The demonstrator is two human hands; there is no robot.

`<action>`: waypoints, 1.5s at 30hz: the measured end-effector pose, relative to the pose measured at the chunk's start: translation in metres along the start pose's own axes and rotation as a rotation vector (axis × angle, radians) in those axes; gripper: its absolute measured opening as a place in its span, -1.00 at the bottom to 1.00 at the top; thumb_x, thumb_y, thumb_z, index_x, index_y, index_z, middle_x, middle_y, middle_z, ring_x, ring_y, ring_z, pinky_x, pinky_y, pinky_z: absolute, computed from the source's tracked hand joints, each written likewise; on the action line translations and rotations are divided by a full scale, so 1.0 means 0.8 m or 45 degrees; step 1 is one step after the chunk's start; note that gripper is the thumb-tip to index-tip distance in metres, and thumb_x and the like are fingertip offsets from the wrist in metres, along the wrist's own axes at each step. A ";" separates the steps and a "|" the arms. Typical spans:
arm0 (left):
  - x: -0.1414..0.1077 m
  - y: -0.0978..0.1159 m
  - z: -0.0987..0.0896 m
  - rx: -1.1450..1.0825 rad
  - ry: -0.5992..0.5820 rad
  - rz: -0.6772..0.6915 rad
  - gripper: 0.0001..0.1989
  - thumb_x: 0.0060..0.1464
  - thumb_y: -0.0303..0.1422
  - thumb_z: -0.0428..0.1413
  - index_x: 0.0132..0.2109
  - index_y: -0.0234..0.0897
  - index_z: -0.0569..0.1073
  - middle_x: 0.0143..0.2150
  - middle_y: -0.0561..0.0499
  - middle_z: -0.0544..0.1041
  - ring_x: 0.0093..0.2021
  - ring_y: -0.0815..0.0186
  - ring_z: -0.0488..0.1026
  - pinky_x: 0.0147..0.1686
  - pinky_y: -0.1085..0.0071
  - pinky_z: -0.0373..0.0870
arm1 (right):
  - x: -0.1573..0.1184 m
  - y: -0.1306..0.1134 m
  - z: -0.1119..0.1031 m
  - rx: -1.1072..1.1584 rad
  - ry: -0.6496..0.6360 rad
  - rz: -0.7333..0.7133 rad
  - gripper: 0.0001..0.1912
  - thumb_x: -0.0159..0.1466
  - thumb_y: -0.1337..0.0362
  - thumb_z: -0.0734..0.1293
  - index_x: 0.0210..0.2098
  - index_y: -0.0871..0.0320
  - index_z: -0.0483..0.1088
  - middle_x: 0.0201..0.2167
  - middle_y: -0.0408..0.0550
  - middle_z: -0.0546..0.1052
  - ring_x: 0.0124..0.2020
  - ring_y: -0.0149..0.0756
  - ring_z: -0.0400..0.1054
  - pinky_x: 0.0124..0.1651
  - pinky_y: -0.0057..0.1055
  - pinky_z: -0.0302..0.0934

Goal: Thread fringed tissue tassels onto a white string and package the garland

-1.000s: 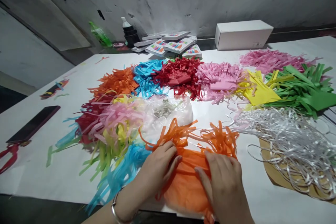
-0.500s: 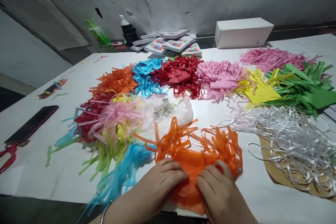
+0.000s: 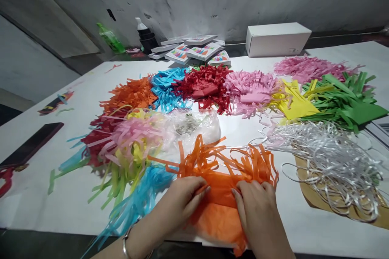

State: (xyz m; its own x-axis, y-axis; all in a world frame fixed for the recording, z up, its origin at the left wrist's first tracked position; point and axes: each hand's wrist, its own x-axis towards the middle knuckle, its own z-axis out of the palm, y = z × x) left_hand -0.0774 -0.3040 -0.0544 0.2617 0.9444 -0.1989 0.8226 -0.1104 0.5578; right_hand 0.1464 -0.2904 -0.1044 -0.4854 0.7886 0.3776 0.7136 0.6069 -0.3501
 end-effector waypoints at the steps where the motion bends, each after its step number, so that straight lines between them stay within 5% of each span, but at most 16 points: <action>1: 0.004 0.002 0.000 0.032 -0.007 -0.065 -0.81 0.25 -0.47 0.03 -0.35 -0.28 0.45 -0.39 -0.02 0.57 -0.38 0.24 0.50 -0.40 0.41 0.26 | 0.002 -0.001 0.003 -0.043 0.013 0.025 -0.78 0.46 0.28 0.15 -0.33 0.08 0.28 -0.51 -0.24 0.41 -0.48 -0.31 0.32 -0.18 -0.29 -0.01; 8: 0.019 0.008 0.001 0.262 -0.001 -0.203 -0.88 0.22 -0.43 0.07 -0.29 -0.26 0.47 -0.35 -0.05 0.61 -0.33 0.16 0.55 -0.43 0.37 0.18 | 0.018 -0.005 0.002 -0.252 0.137 0.122 -0.75 0.47 0.24 0.12 -0.26 0.13 0.35 -0.55 -0.18 0.45 -0.53 -0.24 0.35 -0.22 -0.19 0.09; 11: 0.020 0.007 0.003 0.281 0.013 -0.191 -0.90 0.21 -0.43 0.08 -0.28 -0.26 0.47 -0.34 -0.06 0.62 -0.32 0.14 0.56 -0.43 0.37 0.19 | 0.015 -0.003 -0.012 -0.379 0.251 0.138 -0.84 0.42 0.32 0.21 -0.23 0.17 0.41 -0.39 -0.02 0.55 -0.35 -0.11 0.43 -0.06 -0.02 0.11; 16: 0.026 0.006 0.005 0.276 0.018 -0.166 -0.89 0.22 -0.42 0.08 -0.28 -0.26 0.47 -0.35 -0.06 0.62 -0.33 0.14 0.57 -0.44 0.37 0.22 | 0.000 -0.013 -0.020 -0.128 0.149 -0.437 -0.71 0.40 0.44 0.13 -0.10 0.26 0.48 -0.16 0.10 0.60 -0.07 -0.07 0.42 0.13 -0.06 0.14; 21: 0.023 0.001 0.003 0.097 0.148 -0.187 -0.89 0.27 -0.42 0.04 -0.21 -0.26 0.46 -0.36 -0.03 0.61 -0.37 0.19 0.56 -0.41 0.37 0.35 | -0.007 -0.024 -0.001 -0.100 0.113 -0.438 -0.62 0.41 0.46 0.06 -0.11 0.30 0.51 -0.19 0.09 0.60 -0.11 -0.09 0.42 0.03 -0.18 0.22; 25: 0.004 -0.004 0.001 0.097 0.442 0.225 -0.79 0.23 -0.42 0.09 0.01 -0.29 0.43 -0.02 -0.17 0.57 -0.04 0.10 0.50 -0.05 0.18 0.43 | -0.004 -0.021 0.006 -0.109 0.168 -0.476 -0.73 0.35 0.50 0.16 -0.15 0.34 0.49 -0.27 0.13 0.57 -0.19 -0.09 0.41 -0.07 -0.17 0.27; 27: -0.005 -0.003 0.002 0.220 0.481 0.473 -0.75 0.25 -0.43 0.09 0.07 -0.25 0.42 0.14 -0.17 0.49 0.15 0.03 0.37 0.18 -0.01 0.23 | 0.001 -0.023 0.003 -0.031 0.220 -0.423 -0.80 0.35 0.49 0.20 -0.17 0.33 0.47 -0.29 0.11 0.54 -0.22 -0.16 0.40 -0.11 -0.23 0.27; 30: -0.012 -0.003 0.006 0.302 0.438 0.592 -0.82 0.33 -0.47 -0.01 -0.03 -0.21 0.46 0.07 -0.06 0.54 0.14 0.12 0.35 0.28 -0.04 0.02 | 0.009 -0.031 -0.004 0.097 0.210 -0.308 -0.85 0.36 0.45 0.22 -0.19 0.29 0.44 -0.28 0.06 0.52 -0.24 -0.23 0.38 -0.10 -0.30 0.24; 38: -0.013 -0.018 0.018 0.199 0.320 0.557 -0.85 0.34 -0.45 0.02 -0.19 -0.23 0.47 -0.18 0.03 0.58 -0.10 0.23 0.41 0.17 0.07 0.12 | -0.012 -0.009 0.005 0.055 0.097 -0.267 -0.66 0.45 0.36 0.06 -0.11 0.22 0.46 -0.21 0.08 0.54 -0.15 -0.15 0.35 0.01 -0.15 0.12; 45: -0.008 -0.014 0.018 0.326 0.362 0.130 -0.80 0.28 -0.47 0.01 -0.27 -0.30 0.50 -0.16 -0.10 0.53 -0.13 0.11 0.39 -0.05 0.03 0.26 | 0.001 0.000 0.004 -0.242 0.066 -0.041 -0.74 0.43 0.36 0.15 -0.35 0.13 0.38 -0.44 -0.07 0.42 -0.32 -0.20 0.27 -0.07 -0.16 0.03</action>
State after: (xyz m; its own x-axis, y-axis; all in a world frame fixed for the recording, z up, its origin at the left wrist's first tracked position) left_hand -0.0808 -0.3134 -0.0708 0.2279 0.9688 0.0980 0.9084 -0.2477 0.3369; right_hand 0.1445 -0.2896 -0.1068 -0.4866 0.7597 0.4314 0.7829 0.5983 -0.1707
